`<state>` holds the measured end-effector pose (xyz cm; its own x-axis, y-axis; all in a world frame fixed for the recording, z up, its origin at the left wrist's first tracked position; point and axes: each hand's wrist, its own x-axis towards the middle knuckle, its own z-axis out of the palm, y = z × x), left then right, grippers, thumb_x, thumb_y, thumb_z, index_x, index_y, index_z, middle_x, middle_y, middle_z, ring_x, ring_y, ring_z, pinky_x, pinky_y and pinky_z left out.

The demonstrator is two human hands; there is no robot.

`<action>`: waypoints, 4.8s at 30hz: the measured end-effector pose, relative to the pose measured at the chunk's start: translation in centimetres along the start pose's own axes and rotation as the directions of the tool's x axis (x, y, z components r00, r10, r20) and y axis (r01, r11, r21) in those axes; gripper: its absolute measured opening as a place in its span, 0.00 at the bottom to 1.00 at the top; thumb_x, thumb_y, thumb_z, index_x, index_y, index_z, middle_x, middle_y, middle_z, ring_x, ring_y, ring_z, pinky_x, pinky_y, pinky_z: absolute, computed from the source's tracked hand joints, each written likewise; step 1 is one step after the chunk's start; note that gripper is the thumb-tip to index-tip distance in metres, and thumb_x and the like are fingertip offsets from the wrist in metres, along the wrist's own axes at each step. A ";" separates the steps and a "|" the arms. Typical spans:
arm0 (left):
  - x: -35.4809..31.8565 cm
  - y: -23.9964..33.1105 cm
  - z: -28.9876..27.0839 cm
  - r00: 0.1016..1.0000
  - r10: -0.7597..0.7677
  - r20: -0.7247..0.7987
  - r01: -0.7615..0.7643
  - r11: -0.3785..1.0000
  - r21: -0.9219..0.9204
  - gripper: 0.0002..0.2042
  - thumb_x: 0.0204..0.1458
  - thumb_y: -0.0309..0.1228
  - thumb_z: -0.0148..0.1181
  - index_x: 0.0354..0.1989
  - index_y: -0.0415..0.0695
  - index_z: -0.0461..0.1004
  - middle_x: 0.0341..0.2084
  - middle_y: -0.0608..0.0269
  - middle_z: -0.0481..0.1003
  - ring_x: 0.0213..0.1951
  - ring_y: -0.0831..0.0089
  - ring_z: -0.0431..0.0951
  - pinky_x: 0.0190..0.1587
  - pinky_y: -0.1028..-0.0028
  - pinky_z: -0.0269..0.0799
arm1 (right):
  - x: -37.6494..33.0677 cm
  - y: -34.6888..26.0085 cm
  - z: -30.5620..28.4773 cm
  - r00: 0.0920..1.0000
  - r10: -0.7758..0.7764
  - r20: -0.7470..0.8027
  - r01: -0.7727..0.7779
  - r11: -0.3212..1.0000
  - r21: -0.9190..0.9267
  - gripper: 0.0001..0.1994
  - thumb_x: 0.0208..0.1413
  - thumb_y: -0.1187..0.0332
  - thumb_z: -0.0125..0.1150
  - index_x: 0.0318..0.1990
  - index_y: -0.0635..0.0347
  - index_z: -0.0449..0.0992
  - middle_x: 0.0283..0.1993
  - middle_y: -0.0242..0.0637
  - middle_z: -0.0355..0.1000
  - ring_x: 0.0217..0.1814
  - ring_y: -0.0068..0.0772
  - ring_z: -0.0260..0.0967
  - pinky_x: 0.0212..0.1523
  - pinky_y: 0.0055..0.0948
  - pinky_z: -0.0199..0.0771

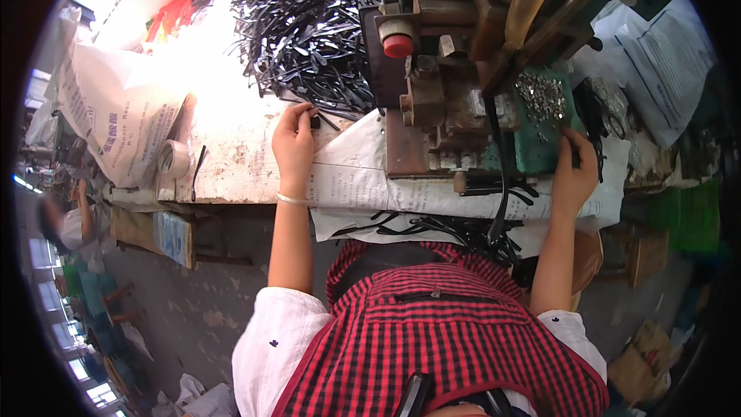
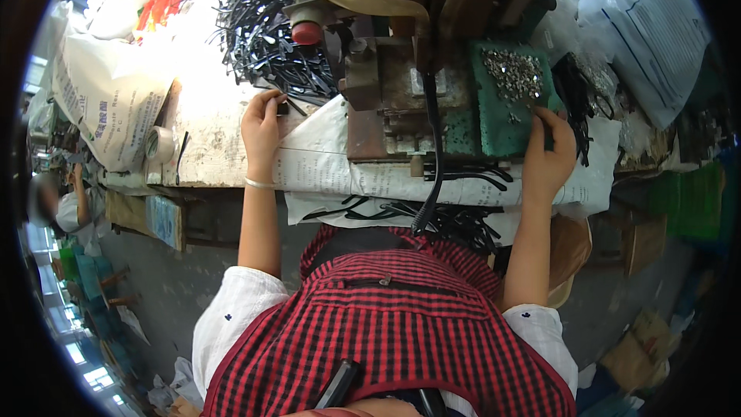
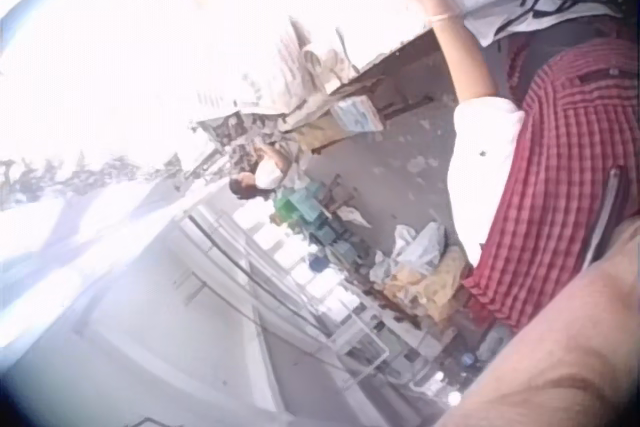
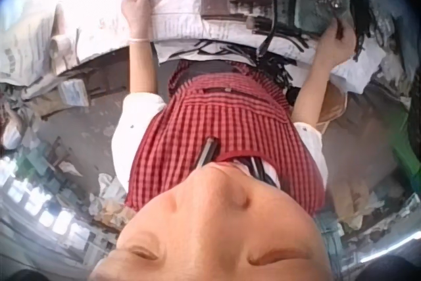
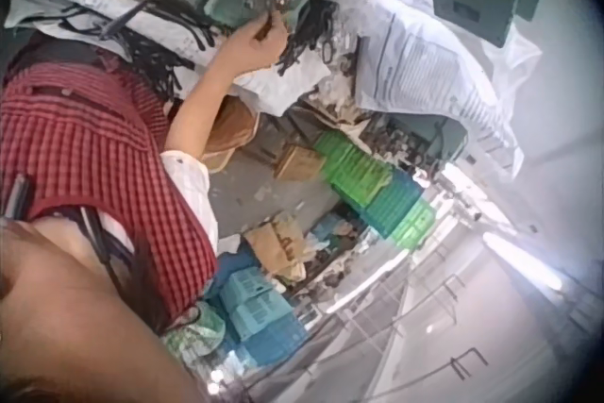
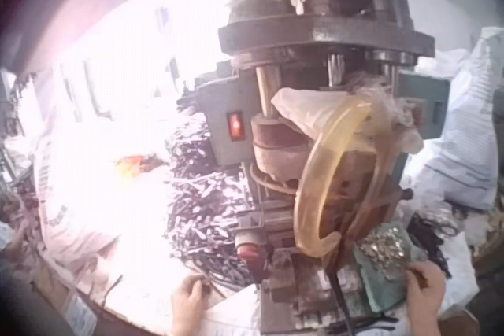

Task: The person repeatedly picks up small black plastic hair clips and metal pins, inserts them into a press machine, and operates the lever to attach the pins. Finished clips are placed on a green tray while excess clips remain on the table.

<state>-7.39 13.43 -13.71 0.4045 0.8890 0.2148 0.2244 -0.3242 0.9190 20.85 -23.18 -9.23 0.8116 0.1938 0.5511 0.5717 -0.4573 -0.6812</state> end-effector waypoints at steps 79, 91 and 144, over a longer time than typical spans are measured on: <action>0.7 4.6 -1.7 0.999 0.032 -0.007 -0.032 0.926 -0.377 0.14 0.67 0.25 0.56 0.59 0.38 0.71 0.33 0.53 0.84 0.31 0.77 0.82 0.33 0.80 0.74 | -2.3 1.6 -4.5 0.988 0.121 -0.093 -0.128 0.989 -0.074 0.07 0.61 0.76 0.63 0.45 0.62 0.82 0.43 0.37 0.80 0.46 0.35 0.77 0.50 0.33 0.75; -0.7 8.9 4.5 0.996 0.082 -0.041 -0.091 0.952 -0.291 0.08 0.66 0.31 0.63 0.36 0.39 0.80 0.27 0.69 0.80 0.24 0.88 0.69 0.25 0.84 0.59 | 3.2 -13.5 4.5 0.963 -0.270 -0.006 0.240 0.846 0.476 0.06 0.52 0.79 0.66 0.38 0.61 0.81 0.38 0.40 0.79 0.43 0.42 0.78 0.46 0.33 0.76; 1.0 11.8 -1.4 0.745 0.615 0.258 -0.634 0.532 0.561 0.09 0.42 0.18 0.71 0.32 0.43 0.83 0.37 0.62 0.78 0.44 0.60 0.75 0.51 0.63 0.70 | 1.5 -6.9 1.1 0.996 -0.054 0.076 0.044 0.991 0.130 0.07 0.58 0.75 0.67 0.43 0.62 0.82 0.43 0.38 0.81 0.46 0.34 0.78 0.54 0.30 0.73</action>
<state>-5.59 10.96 -2.18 0.6683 0.3789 0.6402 0.3606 -0.9177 0.1667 18.26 -18.79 -4.18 0.7864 0.2838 0.5486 0.6173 -0.3315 -0.7135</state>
